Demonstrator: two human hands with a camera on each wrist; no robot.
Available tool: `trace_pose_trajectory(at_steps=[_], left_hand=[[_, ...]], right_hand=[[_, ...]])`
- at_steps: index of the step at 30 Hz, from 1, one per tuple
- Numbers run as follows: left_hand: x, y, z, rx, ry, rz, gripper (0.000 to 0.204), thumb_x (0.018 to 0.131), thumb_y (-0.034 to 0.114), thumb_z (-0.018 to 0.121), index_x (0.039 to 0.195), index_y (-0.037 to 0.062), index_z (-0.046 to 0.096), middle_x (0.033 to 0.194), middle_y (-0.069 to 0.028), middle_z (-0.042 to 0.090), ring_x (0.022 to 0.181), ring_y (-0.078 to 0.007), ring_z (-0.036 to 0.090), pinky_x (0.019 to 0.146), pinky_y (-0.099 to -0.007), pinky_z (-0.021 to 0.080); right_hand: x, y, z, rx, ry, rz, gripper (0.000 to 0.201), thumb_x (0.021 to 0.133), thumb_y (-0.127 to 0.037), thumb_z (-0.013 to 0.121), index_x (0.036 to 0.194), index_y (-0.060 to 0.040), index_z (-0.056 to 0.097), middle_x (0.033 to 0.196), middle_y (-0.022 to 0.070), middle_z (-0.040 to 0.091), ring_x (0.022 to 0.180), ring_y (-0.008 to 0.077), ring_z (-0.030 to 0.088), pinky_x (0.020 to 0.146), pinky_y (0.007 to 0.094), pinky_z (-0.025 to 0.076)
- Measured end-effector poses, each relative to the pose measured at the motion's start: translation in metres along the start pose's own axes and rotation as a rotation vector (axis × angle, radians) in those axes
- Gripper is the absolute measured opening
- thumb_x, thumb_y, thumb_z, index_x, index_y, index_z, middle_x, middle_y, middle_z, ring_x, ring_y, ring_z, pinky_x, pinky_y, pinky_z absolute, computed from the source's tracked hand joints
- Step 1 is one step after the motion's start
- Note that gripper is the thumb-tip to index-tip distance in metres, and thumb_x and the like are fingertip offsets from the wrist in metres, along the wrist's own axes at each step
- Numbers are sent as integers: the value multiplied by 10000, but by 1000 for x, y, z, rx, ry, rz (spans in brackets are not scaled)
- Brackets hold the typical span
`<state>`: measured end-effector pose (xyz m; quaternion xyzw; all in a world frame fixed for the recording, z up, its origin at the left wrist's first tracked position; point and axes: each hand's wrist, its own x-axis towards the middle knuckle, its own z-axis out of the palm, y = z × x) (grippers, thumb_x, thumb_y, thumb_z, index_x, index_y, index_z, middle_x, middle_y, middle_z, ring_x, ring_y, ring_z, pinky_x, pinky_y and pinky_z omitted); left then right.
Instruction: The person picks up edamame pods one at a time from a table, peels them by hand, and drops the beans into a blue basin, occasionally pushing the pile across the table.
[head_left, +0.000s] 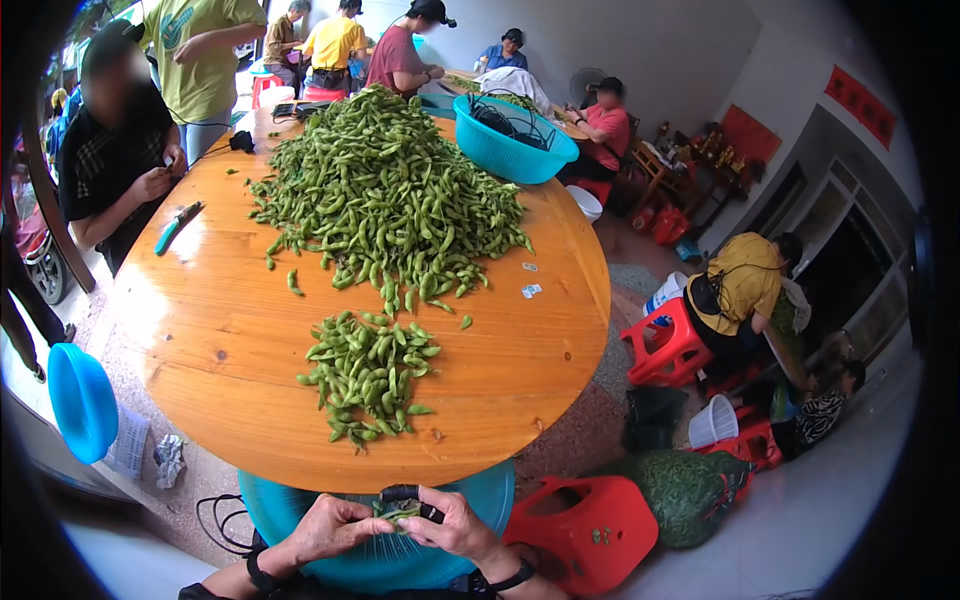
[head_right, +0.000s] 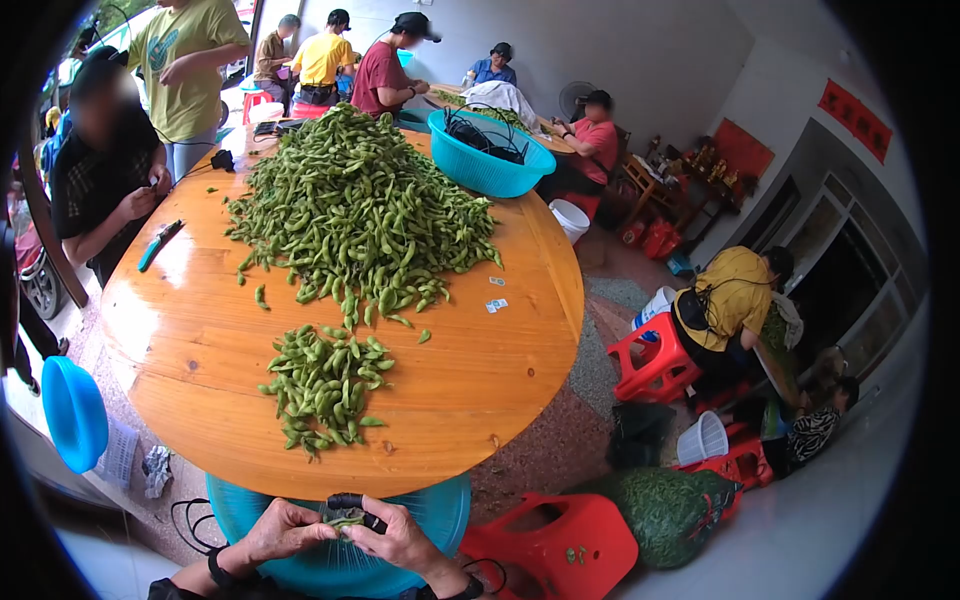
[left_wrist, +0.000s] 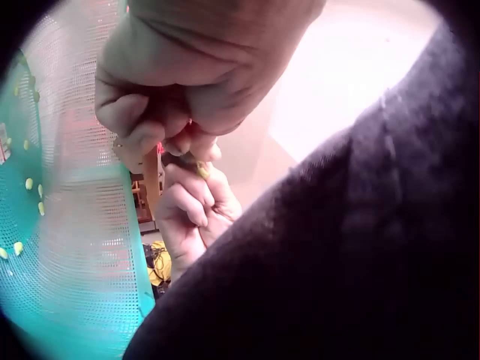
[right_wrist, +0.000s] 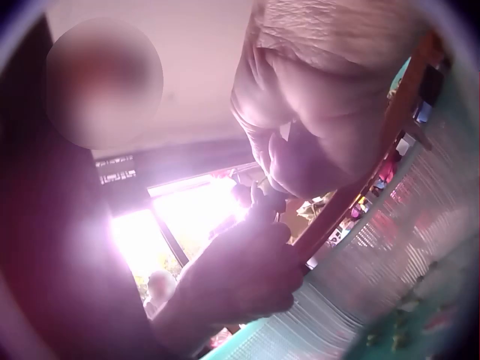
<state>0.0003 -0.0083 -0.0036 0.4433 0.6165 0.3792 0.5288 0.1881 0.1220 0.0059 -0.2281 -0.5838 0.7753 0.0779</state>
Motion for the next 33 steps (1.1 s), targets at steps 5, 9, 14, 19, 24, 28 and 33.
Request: trace_pose_trajectory(at_steps=[5, 9, 14, 19, 24, 28, 33], left_hand=[[1, -3, 11, -230, 26, 5, 421, 962, 383, 643, 755, 18, 610, 596, 37, 505, 576, -48, 435, 514, -248, 380], [0, -5, 19, -240, 34, -19, 405, 980, 383, 614, 853, -1, 612, 609, 28, 527, 568, -62, 460, 526, -257, 411], [-1, 13, 19, -19, 10, -39, 394, 1021, 372, 541, 890, 7, 608, 688, 26, 550, 632, -66, 484, 578, -243, 419], [1, -8, 26, -590, -110, 20, 345, 1063, 322, 449, 962, 17, 575, 739, -16, 555, 676, -107, 492, 645, -263, 435], [2, -5, 19, -645, -193, -15, 308, 1075, 299, 419, 929, 55, 536, 728, 5, 510, 674, -92, 467, 630, -248, 400], [2, -10, 20, -578, -114, -15, 299, 1072, 294, 434, 887, 72, 512, 713, 24, 471, 650, -79, 437, 599, -235, 378], [3, -24, 28, -641, -65, -137, 307, 1054, 321, 481, 855, 88, 498, 656, 62, 417, 577, -43, 373, 517, -218, 306]], right_hand=[[11, 13, 11, -442, 247, -463, 350, 911, -119, 639, 1250, -37, 610, 804, 54, 648, 660, 101, 592, 613, 265, 499], [4, 10, 7, -401, 192, -269, 327, 904, -107, 636, 1221, -28, 617, 811, 72, 644, 682, 120, 603, 629, 287, 511], [2, 15, 8, 71, 73, -5, 259, 948, -102, 596, 1189, -10, 605, 783, 20, 601, 671, 63, 556, 572, 227, 466], [4, 8, 9, 432, 6, 5, 196, 962, -81, 588, 1133, 15, 583, 745, -5, 534, 603, 35, 458, 501, 190, 369], [5, 13, 5, 494, 1, -7, 256, 954, -72, 597, 1190, 24, 574, 760, 4, 545, 594, 40, 453, 493, 192, 360], [-1, 11, 1, 438, 54, -31, 333, 944, -62, 604, 1262, 27, 565, 786, 12, 577, 581, 42, 454, 489, 196, 365], [-16, -5, -12, 145, 247, -106, 313, 882, 0, 604, 1194, 31, 611, 783, 45, 614, 555, 49, 467, 475, 200, 359]])
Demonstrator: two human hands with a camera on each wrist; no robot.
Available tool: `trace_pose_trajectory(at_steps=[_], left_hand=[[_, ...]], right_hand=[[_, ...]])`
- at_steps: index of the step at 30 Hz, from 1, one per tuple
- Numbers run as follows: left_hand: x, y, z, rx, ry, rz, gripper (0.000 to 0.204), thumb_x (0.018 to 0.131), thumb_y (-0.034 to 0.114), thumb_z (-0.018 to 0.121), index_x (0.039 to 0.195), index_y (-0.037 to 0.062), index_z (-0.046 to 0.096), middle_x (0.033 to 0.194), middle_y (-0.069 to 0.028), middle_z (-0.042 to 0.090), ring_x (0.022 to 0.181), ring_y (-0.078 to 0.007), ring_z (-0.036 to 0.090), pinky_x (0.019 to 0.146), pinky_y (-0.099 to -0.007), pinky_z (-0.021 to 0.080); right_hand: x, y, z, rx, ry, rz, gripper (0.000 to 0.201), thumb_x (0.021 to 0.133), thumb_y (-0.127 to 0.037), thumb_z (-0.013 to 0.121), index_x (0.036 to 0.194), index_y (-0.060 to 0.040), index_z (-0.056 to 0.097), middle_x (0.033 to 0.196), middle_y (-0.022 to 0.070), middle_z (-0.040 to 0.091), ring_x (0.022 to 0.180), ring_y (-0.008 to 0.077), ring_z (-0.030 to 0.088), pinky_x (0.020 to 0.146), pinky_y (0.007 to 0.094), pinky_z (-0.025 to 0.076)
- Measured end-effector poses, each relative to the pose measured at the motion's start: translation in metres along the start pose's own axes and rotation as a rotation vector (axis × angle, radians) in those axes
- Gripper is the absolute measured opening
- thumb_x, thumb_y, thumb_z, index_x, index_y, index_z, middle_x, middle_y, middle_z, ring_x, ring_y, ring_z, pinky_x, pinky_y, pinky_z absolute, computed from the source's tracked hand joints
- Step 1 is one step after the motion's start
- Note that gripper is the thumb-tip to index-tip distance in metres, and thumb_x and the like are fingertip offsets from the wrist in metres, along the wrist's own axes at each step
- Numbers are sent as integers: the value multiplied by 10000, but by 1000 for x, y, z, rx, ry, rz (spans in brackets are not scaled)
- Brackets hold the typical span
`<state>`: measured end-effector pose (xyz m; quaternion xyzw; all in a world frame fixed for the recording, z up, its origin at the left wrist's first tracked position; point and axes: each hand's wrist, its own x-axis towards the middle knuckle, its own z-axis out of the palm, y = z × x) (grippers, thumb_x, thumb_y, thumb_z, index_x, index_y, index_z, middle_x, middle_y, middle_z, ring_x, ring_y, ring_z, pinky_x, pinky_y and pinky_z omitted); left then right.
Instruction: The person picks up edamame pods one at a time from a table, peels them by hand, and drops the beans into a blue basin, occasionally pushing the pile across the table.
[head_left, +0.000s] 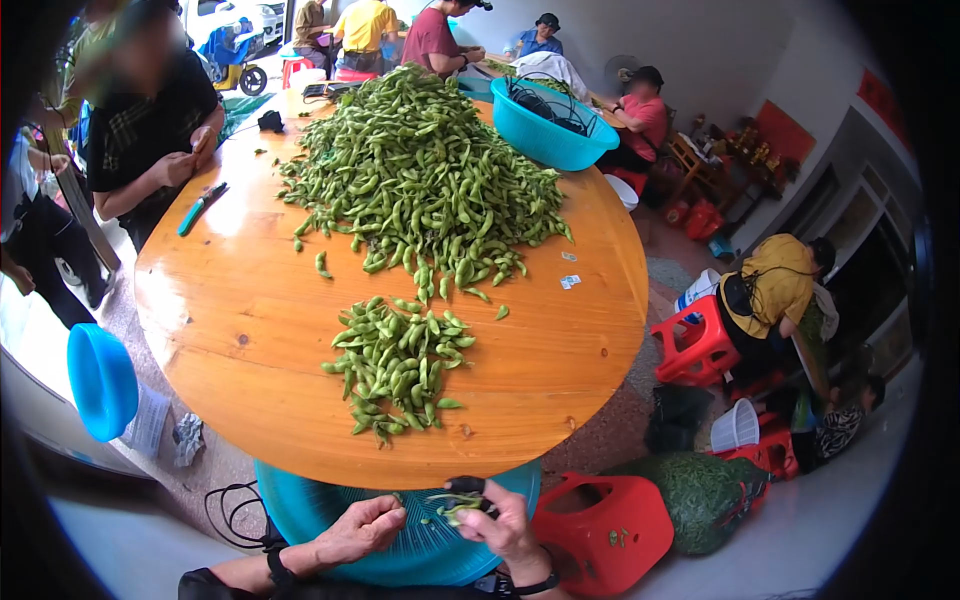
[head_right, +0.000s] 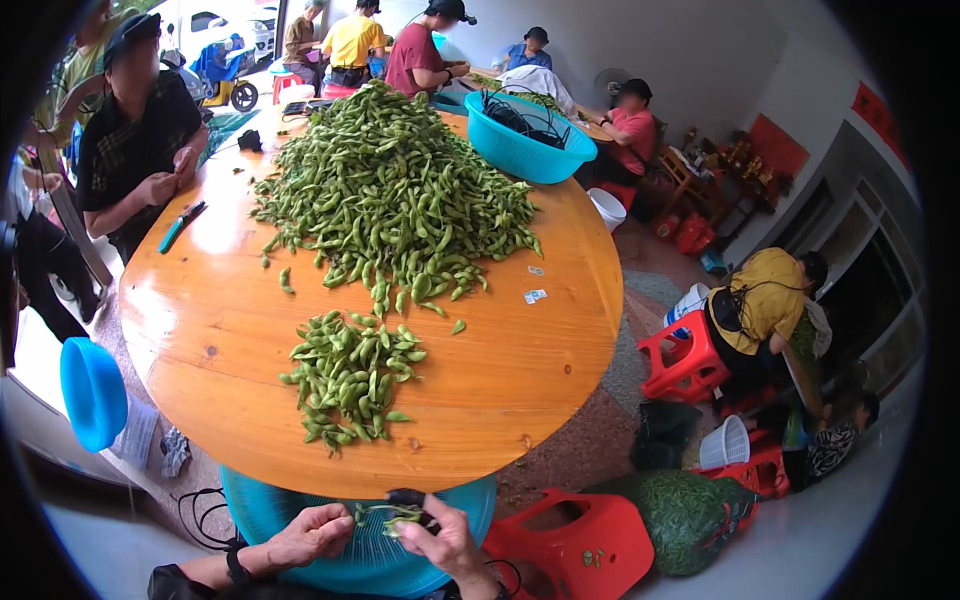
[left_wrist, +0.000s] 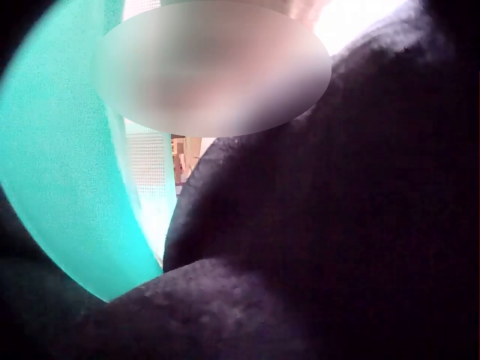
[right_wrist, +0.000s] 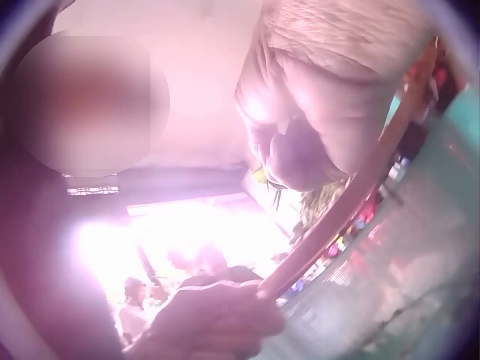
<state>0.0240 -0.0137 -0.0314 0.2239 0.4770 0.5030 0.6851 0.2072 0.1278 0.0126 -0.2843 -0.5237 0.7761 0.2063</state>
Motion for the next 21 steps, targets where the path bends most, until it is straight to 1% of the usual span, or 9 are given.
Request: trace_pose_trajectory(at_steps=[4, 6, 8, 9, 13, 15, 16, 18, 21], left_hand=[[2, -1, -1, 18, -15, -49, 317, 1049, 323, 494, 838, 87, 500, 628, 80, 387, 560, -34, 353, 506, -212, 291], [4, -4, -2, 80, -68, -64, 291, 1041, 300, 519, 848, 83, 519, 643, 74, 376, 558, -45, 319, 499, -225, 272], [5, -3, -2, 73, -83, -83, 285, 1040, 306, 522, 878, 74, 555, 646, 72, 388, 566, -47, 332, 506, -226, 284], [6, -2, -1, 69, -100, -99, 288, 1038, 312, 526, 907, 64, 592, 649, 71, 400, 575, -49, 345, 514, -226, 296], [9, -4, 0, 321, -76, -32, 306, 1027, 330, 543, 975, 49, 653, 670, 37, 522, 611, -59, 482, 556, -244, 403], [11, -10, -2, 669, -43, 314, 335, 1035, 308, 525, 1107, 18, 676, 837, -22, 650, 797, -126, 602, 755, -284, 505], [11, -11, -3, 665, -25, 290, 335, 1035, 308, 525, 1107, 18, 676, 837, -22, 650, 797, -126, 602, 755, -284, 505], [10, -5, -2, 539, -78, 196, 352, 1039, 297, 511, 1152, -2, 659, 956, -59, 684, 903, -146, 628, 848, -308, 510], [8, 13, 5, 236, -181, 66, 387, 1052, 303, 478, 1141, -33, 646, 992, -54, 673, 922, -117, 599, 868, -293, 487]], right_hand=[[-16, -14, -46, -301, 426, -240, 275, 873, -99, 655, 1127, 7, 655, 852, 35, 658, 643, 24, 552, 564, 184, 461], [-25, -13, -84, -555, 706, -133, 271, 835, -91, 694, 1084, 12, 660, 847, 101, 684, 655, 123, 622, 594, 264, 505], [-28, -10, -111, -1153, 806, -313, 325, 772, -94, 753, 1058, 23, 653, 859, 188, 682, 743, 305, 664, 682, 379, 530], [-32, -16, -111, -1191, 803, -120, 340, 741, -83, 765, 1036, 30, 639, 882, 226, 649, 834, 436, 623, 754, 457, 508], [-45, 5, -140, -1437, 752, -23, 296, 747, -28, 727, 1023, 23, 631, 864, 214, 615, 828, 409, 611, 733, 453, 487], [-44, -1, -140, -1405, 772, -111, 285, 746, -22, 728, 1007, 23, 623, 858, 202, 612, 809, 399, 618, 705, 451, 488], [-40, -6, -132, -1365, 797, -200, 275, 744, -17, 729, 992, 23, 615, 852, 190, 610, 790, 388, 624, 677, 450, 489], [-29, -26, -94, -1012, 783, -200, 274, 765, -14, 742, 1019, 22, 647, 767, 128, 638, 653, 229, 635, 628, 346, 506], [-13, -37, -32, -943, 362, -344, 326, 746, -68, 804, 1037, 11, 682, 793, 112, 689, 646, 197, 666, 680, 315, 550]])
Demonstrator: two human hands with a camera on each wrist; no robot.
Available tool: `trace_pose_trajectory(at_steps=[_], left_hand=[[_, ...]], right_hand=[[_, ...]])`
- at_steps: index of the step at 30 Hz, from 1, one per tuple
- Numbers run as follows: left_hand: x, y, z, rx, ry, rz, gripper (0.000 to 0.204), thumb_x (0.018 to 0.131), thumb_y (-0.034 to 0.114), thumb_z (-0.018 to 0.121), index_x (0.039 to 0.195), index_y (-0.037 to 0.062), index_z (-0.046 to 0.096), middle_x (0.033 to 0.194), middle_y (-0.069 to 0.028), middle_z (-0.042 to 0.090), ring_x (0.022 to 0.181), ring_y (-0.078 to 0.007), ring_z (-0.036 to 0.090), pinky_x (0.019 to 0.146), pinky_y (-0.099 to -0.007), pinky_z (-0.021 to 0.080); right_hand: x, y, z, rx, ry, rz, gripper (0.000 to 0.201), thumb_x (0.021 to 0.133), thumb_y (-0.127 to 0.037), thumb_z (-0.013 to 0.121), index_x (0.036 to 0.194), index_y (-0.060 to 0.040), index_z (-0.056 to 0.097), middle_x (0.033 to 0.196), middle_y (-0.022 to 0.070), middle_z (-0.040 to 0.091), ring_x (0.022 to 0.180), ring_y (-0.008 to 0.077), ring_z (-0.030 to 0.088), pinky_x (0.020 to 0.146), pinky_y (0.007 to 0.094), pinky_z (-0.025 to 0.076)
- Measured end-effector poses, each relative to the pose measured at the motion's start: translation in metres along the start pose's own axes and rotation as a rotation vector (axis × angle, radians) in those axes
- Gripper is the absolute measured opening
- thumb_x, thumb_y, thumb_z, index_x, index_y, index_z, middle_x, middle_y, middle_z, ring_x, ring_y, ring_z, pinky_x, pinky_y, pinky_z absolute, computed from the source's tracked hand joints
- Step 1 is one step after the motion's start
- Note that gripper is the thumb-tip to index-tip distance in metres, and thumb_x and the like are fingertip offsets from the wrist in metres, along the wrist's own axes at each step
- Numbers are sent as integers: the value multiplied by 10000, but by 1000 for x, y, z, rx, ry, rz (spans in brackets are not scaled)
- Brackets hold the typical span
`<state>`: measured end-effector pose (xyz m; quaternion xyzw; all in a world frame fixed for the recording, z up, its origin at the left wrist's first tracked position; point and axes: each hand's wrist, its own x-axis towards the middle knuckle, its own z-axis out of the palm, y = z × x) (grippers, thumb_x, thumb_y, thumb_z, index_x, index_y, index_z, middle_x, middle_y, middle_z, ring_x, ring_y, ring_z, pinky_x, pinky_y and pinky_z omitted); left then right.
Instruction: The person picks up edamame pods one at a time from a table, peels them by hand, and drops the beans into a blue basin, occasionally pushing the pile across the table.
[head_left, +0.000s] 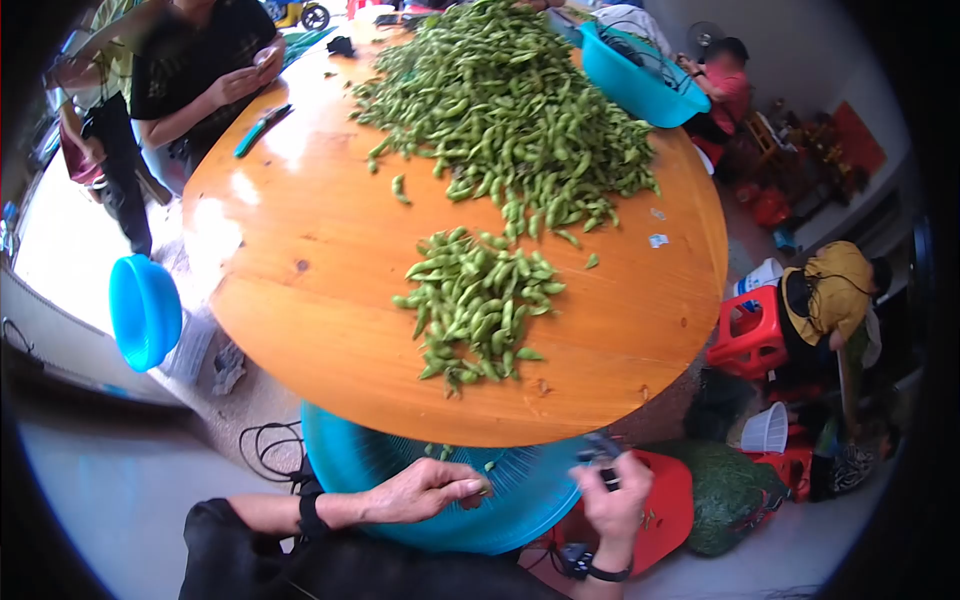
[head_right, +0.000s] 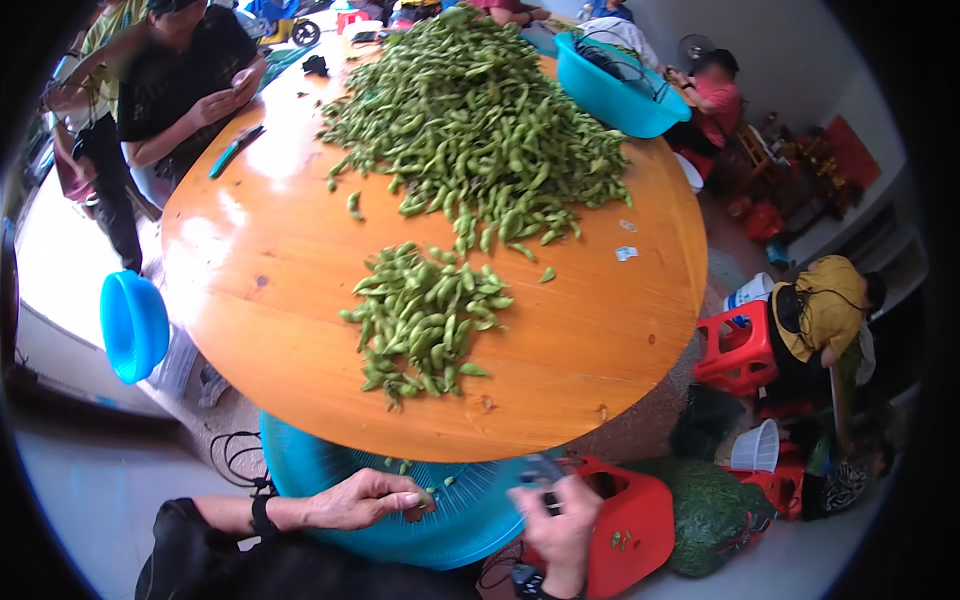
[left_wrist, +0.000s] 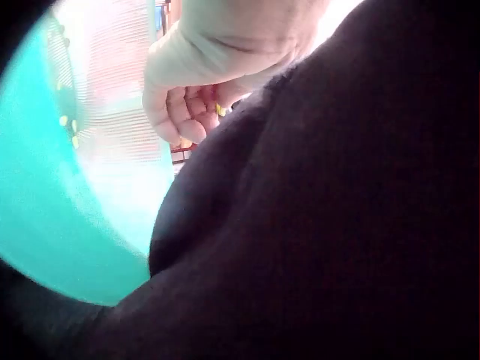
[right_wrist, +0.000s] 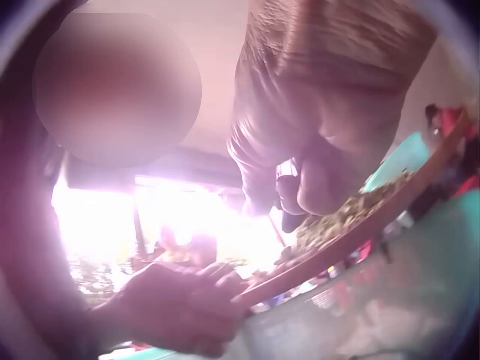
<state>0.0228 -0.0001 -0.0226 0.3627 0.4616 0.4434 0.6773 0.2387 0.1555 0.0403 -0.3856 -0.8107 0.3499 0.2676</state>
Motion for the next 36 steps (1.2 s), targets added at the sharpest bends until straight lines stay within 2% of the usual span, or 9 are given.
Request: trace_pose_trajectory(at_steps=[3, 11, 13, 14, 15, 23, 27, 31, 36], left_hand=[[3, 14, 3, 10, -31, 54, 392, 1054, 325, 476, 1080, -23, 654, 866, -32, 658, 815, -96, 595, 755, -283, 501], [9, 34, -16, 49, -120, 22, 404, 1026, 342, 520, 1154, -28, 619, 921, -72, 657, 871, -177, 628, 786, -326, 506], [5, 52, -11, 606, 183, 516, 362, 980, 264, 608, 1209, -15, 584, 927, -130, 631, 846, -281, 646, 728, -359, 533], [4, 60, -16, 906, 279, 517, 374, 896, 176, 695, 1209, 5, 582, 915, -155, 594, 825, -346, 639, 678, -402, 543], [10, 61, -26, 1086, 412, 709, 385, 835, 144, 729, 1174, 23, 592, 903, -116, 579, 799, -300, 635, 632, -401, 532], [30, 83, -56, 1712, 546, 581, 226, 701, 182, 621, 893, 63, 625, 950, -68, 472, 872, -242, 493, 758, -320, 478], [31, 88, -57, 1630, 505, 558, 221, 702, 126, 642, 910, 53, 631, 973, -74, 506, 866, -250, 510, 749, -330, 480], [27, 86, -49, 1322, 638, 755, 241, 719, 9, 716, 944, 52, 642, 1009, -81, 591, 858, -272, 559, 726, -358, 488], [7, 84, -31, 442, 350, 374, 142, 858, 65, 739, 960, 46, 642, 837, -29, 637, 795, -126, 609, 716, -273, 499]], right_hand=[[-7, -25, 39, 36, -319, -244, 371, 710, -111, 851, 1034, 2, 709, 848, 127, 714, 649, 208, 697, 649, 311, 580], [-1, -18, 56, -55, -81, -469, 282, 735, -77, 821, 985, 11, 723, 910, 180, 717, 747, 283, 730, 639, 350, 597], [5, -14, 38, -133, 57, -339, 256, 772, -64, 789, 1006, 11, 714, 888, 179, 711, 753, 288, 720, 660, 369, 585], [7, -10, 28, -157, 145, -205, 247, 800, -71, 766, 1023, 15, 704, 882, 181, 707, 751, 295, 711, 662, 383, 570], [9, -3, 16, -181, 232, -73, 240, 829, -79, 743, 1041, 20, 693, 876, 184, 703, 749, 303, 701, 665, 397, 556], [2, 46, -30, -314, 394, 213, 250, 949, -116, 595, 1102, 79, 626, 892, 219, 682, 826, 307, 668, 713, 392, 514], [1, 15, -1, 148, 124, 308, 247, 933, -74, 542, 1127, 26, 658, 768, 72, 671, 582, 75, 573, 515, 237, 446], [15, -34, 38, 290, -96, 166, 289, 922, -66, 574, 1188, -14, 673, 674, 22, 647, 547, 53, 544, 509, 219, 435], [20, -54, 64, 502, -284, 148, 297, 927, -36, 588, 1213, 24, 646, 814, 42, 604, 590, 59, 555, 514, 209, 431]])
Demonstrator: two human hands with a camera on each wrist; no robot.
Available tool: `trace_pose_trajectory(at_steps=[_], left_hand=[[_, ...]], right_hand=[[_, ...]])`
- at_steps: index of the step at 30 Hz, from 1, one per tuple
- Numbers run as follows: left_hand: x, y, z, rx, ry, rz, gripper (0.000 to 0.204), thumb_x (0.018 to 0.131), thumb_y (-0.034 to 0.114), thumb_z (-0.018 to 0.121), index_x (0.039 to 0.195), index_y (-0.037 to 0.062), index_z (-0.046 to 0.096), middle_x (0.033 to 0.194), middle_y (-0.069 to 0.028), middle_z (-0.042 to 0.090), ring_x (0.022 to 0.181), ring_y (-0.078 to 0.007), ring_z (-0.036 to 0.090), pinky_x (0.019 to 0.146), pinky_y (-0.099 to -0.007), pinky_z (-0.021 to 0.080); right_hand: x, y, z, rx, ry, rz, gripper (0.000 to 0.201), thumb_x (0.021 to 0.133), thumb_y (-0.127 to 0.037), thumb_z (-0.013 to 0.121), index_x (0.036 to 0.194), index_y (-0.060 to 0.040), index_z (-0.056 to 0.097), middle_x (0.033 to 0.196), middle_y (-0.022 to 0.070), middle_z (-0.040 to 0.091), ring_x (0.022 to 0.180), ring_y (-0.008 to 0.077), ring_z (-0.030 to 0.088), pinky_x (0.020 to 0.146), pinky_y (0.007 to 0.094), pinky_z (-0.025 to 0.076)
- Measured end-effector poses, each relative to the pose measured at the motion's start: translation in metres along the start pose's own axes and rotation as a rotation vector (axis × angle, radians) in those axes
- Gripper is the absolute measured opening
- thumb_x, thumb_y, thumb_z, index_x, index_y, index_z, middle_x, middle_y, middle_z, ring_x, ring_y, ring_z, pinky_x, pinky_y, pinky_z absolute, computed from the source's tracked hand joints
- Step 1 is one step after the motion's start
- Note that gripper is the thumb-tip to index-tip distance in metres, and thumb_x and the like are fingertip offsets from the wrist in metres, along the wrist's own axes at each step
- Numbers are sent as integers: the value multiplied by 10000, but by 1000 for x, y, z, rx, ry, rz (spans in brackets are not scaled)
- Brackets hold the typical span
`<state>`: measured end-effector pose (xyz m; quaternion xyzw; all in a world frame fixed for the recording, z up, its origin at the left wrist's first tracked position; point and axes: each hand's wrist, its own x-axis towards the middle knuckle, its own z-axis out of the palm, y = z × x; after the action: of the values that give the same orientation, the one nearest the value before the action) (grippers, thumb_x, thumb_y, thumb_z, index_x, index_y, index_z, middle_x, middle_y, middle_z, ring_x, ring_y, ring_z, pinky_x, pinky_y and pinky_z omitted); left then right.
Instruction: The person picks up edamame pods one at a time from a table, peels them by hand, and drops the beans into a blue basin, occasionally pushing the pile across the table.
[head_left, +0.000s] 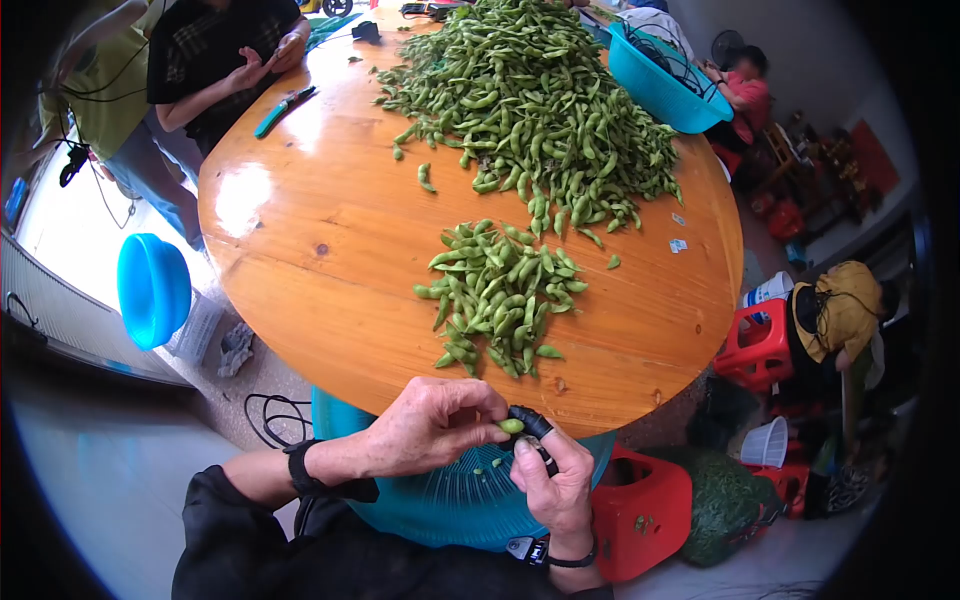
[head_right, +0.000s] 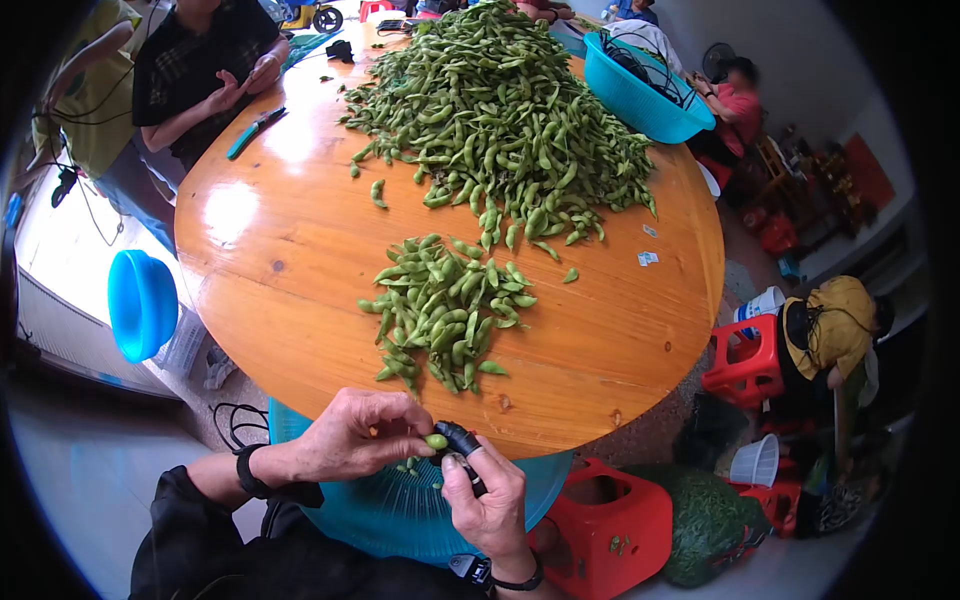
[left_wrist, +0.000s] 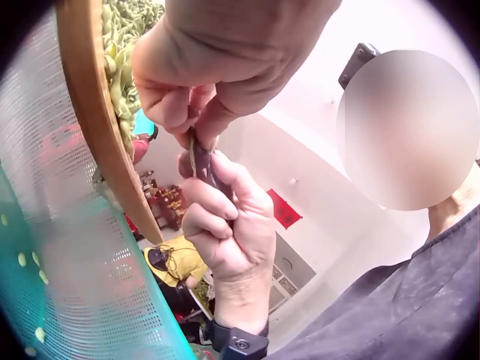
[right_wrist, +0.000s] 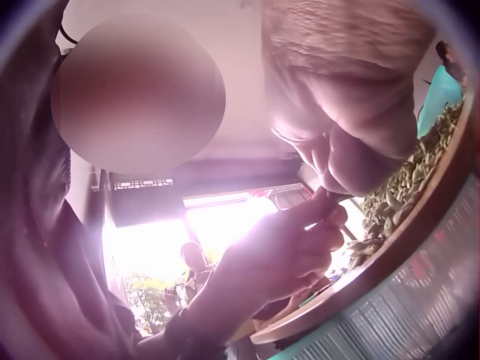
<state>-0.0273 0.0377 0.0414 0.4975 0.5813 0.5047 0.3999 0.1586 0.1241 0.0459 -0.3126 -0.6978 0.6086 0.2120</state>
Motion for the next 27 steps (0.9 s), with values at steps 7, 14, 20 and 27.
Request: trace_pose_trajectory(at_steps=[7, 14, 20, 27], left_hand=[[-14, -21, 17, -572, -37, -211, 80, 918, 47, 686, 962, -1, 639, 881, 5, 650, 823, -51, 581, 752, -233, 494], [-19, -27, 27, -530, 31, -208, 68, 907, 36, 697, 944, 15, 642, 846, -4, 648, 744, -53, 576, 657, -221, 478], [-23, -26, 25, -998, -158, -474, 81, 878, 23, 718, 910, 50, 649, 680, -9, 598, 479, -53, 434, 422, -201, 305], [-28, -30, 34, -1066, -223, -471, 58, 911, 83, 702, 935, 63, 653, 683, -1, 605, 510, -57, 486, 414, -198, 328]], right_hand=[[-5, 1, -3, 293, -92, 84, 302, 948, -64, 596, 1219, 69, 615, 891, 46, 577, 610, 54, 533, 513, 203, 410], [-9, 8, -8, 191, -161, 37, 284, 962, -78, 574, 1188, 91, 602, 862, 47, 554, 595, 58, 524, 504, 207, 403], [-9, 12, -15, 299, -249, 26, 242, 960, -46, 545, 1158, 77, 611, 788, 25, 541, 579, 52, 497, 490, 214, 378], [-10, 9, -21, 382, -297, 102, 219, 937, -24, 551, 1127, 44, 638, 751, 26, 544, 568, 81, 503, 498, 236, 381]])
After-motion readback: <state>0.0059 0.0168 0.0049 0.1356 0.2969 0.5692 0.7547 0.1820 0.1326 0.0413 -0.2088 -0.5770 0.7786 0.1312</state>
